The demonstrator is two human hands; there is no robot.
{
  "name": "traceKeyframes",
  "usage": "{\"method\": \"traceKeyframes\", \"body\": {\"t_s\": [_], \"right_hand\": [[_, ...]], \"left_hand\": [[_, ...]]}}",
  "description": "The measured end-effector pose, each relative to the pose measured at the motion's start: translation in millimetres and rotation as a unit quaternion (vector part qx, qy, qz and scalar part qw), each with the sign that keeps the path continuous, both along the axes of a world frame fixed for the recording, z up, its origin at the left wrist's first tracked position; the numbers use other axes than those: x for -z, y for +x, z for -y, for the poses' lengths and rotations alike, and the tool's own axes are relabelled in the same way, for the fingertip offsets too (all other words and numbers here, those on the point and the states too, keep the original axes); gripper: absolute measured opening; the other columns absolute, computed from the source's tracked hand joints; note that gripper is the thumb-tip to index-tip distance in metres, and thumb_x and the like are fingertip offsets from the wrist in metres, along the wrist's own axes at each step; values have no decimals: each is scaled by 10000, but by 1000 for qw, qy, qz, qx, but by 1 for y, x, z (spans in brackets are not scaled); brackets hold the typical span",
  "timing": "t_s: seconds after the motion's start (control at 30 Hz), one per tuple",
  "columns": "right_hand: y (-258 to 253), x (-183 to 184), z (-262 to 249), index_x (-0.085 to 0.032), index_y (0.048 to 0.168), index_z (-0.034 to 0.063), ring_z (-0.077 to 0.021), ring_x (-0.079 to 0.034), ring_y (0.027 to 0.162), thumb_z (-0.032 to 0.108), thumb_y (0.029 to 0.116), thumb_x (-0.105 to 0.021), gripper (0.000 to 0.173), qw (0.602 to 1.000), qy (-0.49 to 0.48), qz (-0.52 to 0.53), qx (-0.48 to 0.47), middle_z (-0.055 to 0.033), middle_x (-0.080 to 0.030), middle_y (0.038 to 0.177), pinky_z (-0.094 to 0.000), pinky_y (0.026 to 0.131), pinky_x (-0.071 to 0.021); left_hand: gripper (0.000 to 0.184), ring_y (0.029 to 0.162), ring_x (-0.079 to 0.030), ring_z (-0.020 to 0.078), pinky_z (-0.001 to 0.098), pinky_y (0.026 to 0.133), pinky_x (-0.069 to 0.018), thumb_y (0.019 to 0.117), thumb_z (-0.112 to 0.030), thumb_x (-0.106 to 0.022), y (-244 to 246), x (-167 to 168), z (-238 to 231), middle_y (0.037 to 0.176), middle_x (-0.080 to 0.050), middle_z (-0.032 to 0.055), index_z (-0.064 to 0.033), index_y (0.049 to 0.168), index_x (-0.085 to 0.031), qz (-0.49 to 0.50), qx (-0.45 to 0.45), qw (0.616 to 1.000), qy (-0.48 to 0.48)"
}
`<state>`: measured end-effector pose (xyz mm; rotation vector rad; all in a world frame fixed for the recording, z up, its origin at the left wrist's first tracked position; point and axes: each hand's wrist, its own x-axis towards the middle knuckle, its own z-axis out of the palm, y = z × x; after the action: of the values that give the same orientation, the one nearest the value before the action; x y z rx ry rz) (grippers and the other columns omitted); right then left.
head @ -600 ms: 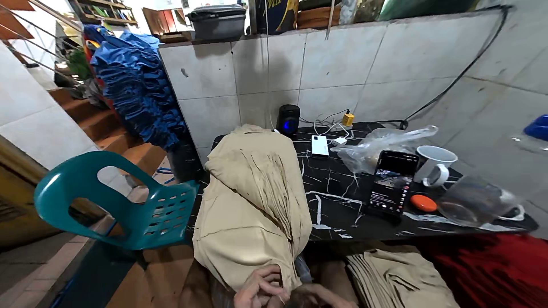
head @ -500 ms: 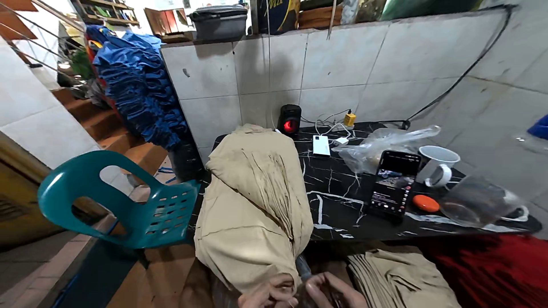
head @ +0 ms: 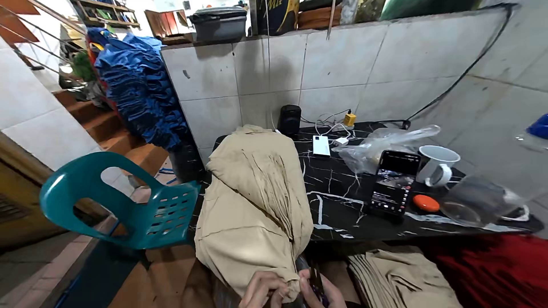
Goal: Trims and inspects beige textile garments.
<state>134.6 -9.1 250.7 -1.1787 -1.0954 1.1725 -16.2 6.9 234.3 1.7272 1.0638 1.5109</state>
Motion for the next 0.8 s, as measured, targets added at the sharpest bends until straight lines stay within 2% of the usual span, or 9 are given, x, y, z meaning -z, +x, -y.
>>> {"method": "traceKeyframes", "body": {"t_s": [0.1, 0.2, 0.27, 0.33, 0.43, 0.53, 0.67, 0.73, 0.8], "right_hand": [[2, 3, -1, -662, 1014, -41, -77, -635, 766, 90, 1018, -592, 148, 991, 55, 121, 23, -67, -663, 865, -263, 719, -552], [15, 2, 1, -715, 1036, -47, -186, -676, 867, 156, 939, -736, 226, 964, 110, 237, 55, -161, -696, 969, -339, 790, -582], [24, -7, 7, -718, 1108, -34, -205, -682, 845, 283, 939, -763, 362, 939, 126, 314, 56, -170, -702, 981, -357, 755, -587], [30, -13, 12, -724, 1090, -35, -233, -695, 773, 342, 953, -746, 402, 917, 141, 371, 36, -176, -729, 935, -398, 698, -586], [30, -18, 16, -722, 1094, -7, -290, -738, 786, 356, 1010, -663, 377, 887, 145, 437, -36, -159, -749, 922, -488, 691, -603], [17, -14, 15, -725, 1084, 8, -294, -734, 733, 331, 1059, -575, 357, 876, 138, 461, -13, -146, -744, 879, -492, 619, -590], [-1, -6, 8, -710, 1066, -33, -200, -654, 632, 314, 1023, -644, 356, 923, 132, 347, 98, -121, -700, 775, -382, 586, -557], [-5, -1, 1, -707, 1083, -43, -131, -659, 745, 238, 959, -733, 308, 964, 118, 220, 91, -106, -705, 872, -303, 693, -579], [-7, 2, -7, -730, 1003, -28, -98, -667, 804, 125, 928, -740, 170, 989, 90, 103, 57, -80, -706, 916, -268, 731, -580]], "left_hand": [[52, 812, -726, 127, 270, 700, -647, 947, 52, -627, 4, -3, 1, 1092, -702, 144, 52, 926, -675, 72, 59, 995, -32], [78, 1039, -711, 146, 287, 900, -608, 974, 4, -620, -3, -4, -1, 1173, -702, 166, 44, 929, -670, 28, 87, 996, 1], [85, 1098, -695, 161, 299, 967, -584, 965, 6, -630, -10, -6, -1, 1185, -695, 193, 62, 921, -676, -6, 82, 997, 13], [85, 1126, -687, 171, 302, 989, -573, 961, 6, -638, -15, -7, -1, 1198, -687, 208, 66, 912, -672, -26, 82, 996, 15], [105, 1144, -685, 188, 318, 1005, -570, 976, -8, -629, -15, -5, 0, 1202, -684, 216, 63, 905, -661, -35, 89, 995, 20], [109, 1149, -689, 201, 333, 1016, -570, 976, -1, -620, -11, -5, 1, 1198, -691, 217, 67, 906, -668, -30, 92, 995, 20], [98, 1145, -697, 221, 355, 1013, -578, 971, 22, -610, -11, -4, 1, 1217, -690, 226, 75, 911, -666, -15, 94, 995, 16], [95, 1134, -699, 205, 340, 999, -581, 970, 21, -611, -11, -5, 4, 1211, -693, 223, 74, 917, -670, -13, 86, 996, 12], [97, 1064, -708, 172, 302, 945, -596, 969, -1, -619, -10, -5, 7, 1134, -707, 195, 59, 920, -678, -17, 64, 998, 22]]}}
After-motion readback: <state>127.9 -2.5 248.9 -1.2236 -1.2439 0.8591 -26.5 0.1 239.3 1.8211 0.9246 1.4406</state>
